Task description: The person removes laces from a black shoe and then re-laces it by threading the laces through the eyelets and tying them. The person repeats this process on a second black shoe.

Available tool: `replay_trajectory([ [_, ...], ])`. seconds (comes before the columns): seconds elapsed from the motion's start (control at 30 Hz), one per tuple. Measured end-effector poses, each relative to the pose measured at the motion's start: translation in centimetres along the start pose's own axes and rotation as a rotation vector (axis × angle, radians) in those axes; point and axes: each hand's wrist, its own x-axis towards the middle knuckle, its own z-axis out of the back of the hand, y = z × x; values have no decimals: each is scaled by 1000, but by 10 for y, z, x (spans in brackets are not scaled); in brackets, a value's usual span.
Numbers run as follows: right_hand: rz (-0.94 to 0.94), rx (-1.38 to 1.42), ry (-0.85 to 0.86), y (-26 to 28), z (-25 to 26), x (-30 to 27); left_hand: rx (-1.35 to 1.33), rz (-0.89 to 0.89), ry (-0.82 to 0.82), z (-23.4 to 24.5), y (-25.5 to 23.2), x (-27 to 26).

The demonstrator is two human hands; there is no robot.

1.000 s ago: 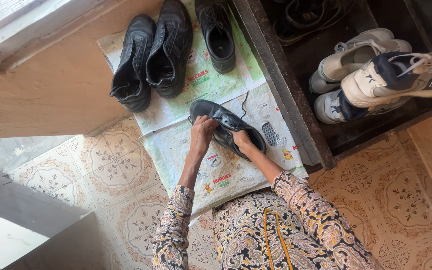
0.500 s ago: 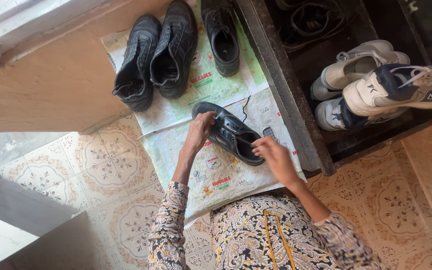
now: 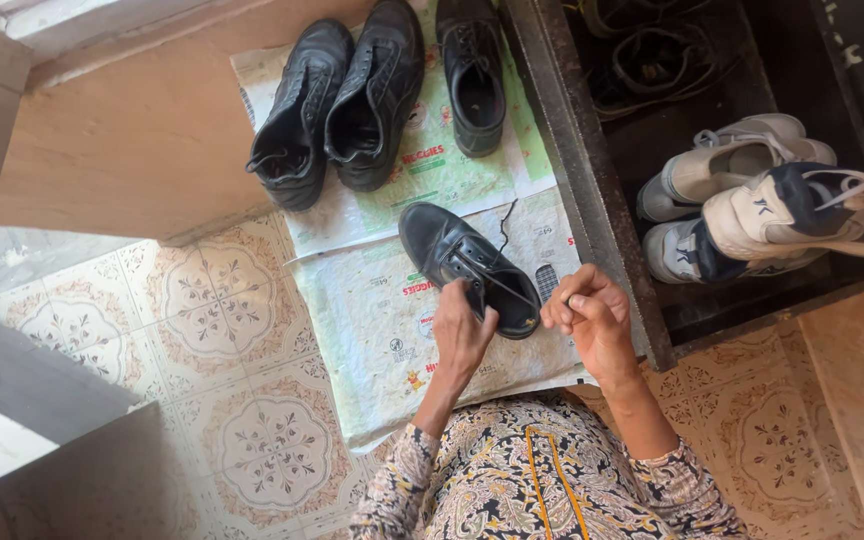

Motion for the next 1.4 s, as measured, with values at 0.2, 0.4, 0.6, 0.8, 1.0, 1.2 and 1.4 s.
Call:
replay_trajectory([
  [0.2, -115, -452, -66, -24, -6, 15, 122, -39, 24, 33, 26, 29],
  [0.4, -113, -497, 17, -88, -11, 42, -301, 1, -126, 63, -15, 15],
  [0.6, -366, -261, -72, -109, 3, 49, -627, 183, -163, 52, -36, 6],
  [0.8, -218, -568, -17, -101, -19, 47, -633, 212, -248, 49, -28, 5],
  [1.0, -121, -928, 41, -85, -49, 48, -315, 41, -351, 57, -32, -2],
  [1.2, -52, -1168, 212, -81, -49, 42, -397, 61, -299, 59, -31, -8],
  [1.4, 56, -1368, 168, -86, -40, 63, -415, 154, -374, 46, -11, 10],
])
